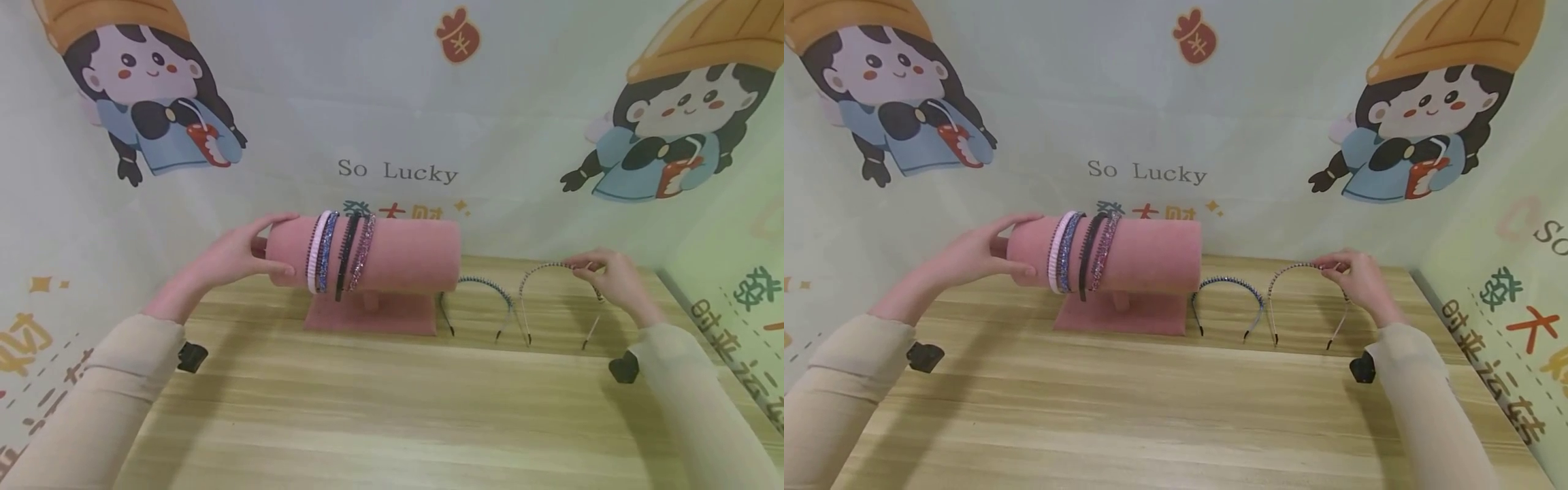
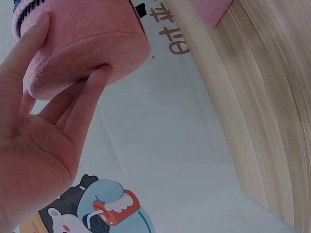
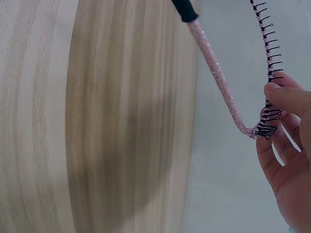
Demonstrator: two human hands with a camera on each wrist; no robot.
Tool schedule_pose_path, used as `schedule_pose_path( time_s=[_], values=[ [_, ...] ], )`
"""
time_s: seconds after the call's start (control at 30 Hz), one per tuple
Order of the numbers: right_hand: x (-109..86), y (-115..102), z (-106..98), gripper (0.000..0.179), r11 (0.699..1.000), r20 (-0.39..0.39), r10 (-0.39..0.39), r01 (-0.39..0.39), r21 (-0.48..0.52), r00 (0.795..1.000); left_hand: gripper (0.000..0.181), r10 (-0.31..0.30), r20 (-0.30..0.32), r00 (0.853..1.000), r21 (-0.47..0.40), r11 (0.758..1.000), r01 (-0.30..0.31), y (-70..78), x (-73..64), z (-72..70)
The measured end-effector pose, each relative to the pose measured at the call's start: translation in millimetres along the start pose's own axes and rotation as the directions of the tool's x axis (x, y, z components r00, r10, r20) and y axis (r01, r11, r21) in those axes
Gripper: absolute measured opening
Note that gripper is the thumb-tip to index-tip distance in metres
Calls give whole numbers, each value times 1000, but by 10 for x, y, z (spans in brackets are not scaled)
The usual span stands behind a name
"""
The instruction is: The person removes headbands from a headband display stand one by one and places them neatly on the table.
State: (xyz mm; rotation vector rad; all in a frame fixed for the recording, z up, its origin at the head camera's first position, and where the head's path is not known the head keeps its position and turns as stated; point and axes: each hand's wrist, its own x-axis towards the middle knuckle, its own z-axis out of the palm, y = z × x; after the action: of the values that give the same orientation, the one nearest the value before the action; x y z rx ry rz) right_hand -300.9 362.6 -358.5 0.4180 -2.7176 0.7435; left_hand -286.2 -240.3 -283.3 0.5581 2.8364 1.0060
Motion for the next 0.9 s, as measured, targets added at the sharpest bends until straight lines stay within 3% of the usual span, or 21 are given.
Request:
schedule_pose_path(
  time_s=[0.47,0.9],
  values=[
    [-30,172,200,24,983,21,150,-151,101,989,87,-27,9,1000,5,1000,27,16,-24,-2],
    [-44,231,289,26,978,84,167,-176,116,982,88,-34,1,999,12,999,34,42,-30,-1]
  ],
)
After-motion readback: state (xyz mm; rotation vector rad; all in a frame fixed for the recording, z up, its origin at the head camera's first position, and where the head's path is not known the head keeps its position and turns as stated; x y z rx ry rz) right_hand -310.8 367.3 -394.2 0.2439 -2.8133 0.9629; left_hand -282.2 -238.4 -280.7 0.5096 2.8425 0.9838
